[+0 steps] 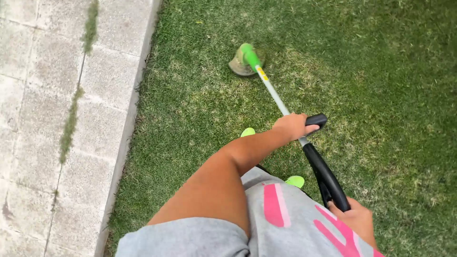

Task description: Trimming grass along the edge of a paved area and a wall using an electric string trimmer.

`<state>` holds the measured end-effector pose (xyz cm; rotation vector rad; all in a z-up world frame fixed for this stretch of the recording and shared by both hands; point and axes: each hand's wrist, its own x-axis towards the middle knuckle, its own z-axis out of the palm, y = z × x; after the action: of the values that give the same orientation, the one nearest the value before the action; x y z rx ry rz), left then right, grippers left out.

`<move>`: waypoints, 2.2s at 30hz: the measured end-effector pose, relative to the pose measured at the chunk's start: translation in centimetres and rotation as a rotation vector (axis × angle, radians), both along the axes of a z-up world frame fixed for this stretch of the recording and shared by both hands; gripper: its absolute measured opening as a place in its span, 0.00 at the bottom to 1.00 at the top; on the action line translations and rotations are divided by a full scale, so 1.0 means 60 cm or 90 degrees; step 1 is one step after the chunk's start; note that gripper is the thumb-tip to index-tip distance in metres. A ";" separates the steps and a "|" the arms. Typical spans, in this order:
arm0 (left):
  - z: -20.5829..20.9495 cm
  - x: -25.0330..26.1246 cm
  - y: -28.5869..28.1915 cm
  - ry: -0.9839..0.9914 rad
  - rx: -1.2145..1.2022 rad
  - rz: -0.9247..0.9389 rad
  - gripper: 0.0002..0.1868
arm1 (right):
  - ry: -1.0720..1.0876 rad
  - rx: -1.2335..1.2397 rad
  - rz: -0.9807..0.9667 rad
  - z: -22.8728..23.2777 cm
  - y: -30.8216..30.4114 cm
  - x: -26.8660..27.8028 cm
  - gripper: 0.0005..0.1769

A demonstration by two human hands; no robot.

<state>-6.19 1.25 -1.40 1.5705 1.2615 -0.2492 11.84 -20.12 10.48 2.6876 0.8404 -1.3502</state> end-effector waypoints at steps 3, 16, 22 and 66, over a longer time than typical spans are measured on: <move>-0.006 -0.089 0.003 0.024 0.004 0.091 0.35 | -0.018 0.002 0.159 -0.092 0.021 0.016 0.18; -0.036 -0.315 -0.135 0.084 -0.033 0.529 0.39 | 0.057 -0.004 0.588 -0.172 0.186 -0.045 0.28; -0.073 -0.318 -0.193 0.113 -0.008 0.669 0.37 | -0.011 -0.025 0.813 -0.092 0.234 -0.091 0.31; 0.008 0.377 0.089 -0.040 -0.002 -0.362 0.30 | -0.167 0.029 -0.257 -0.149 -0.147 0.180 0.24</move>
<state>16.43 6.58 -0.94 1.8936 0.7398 -0.5538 22.62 -28.92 1.55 3.0948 0.3199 -0.9932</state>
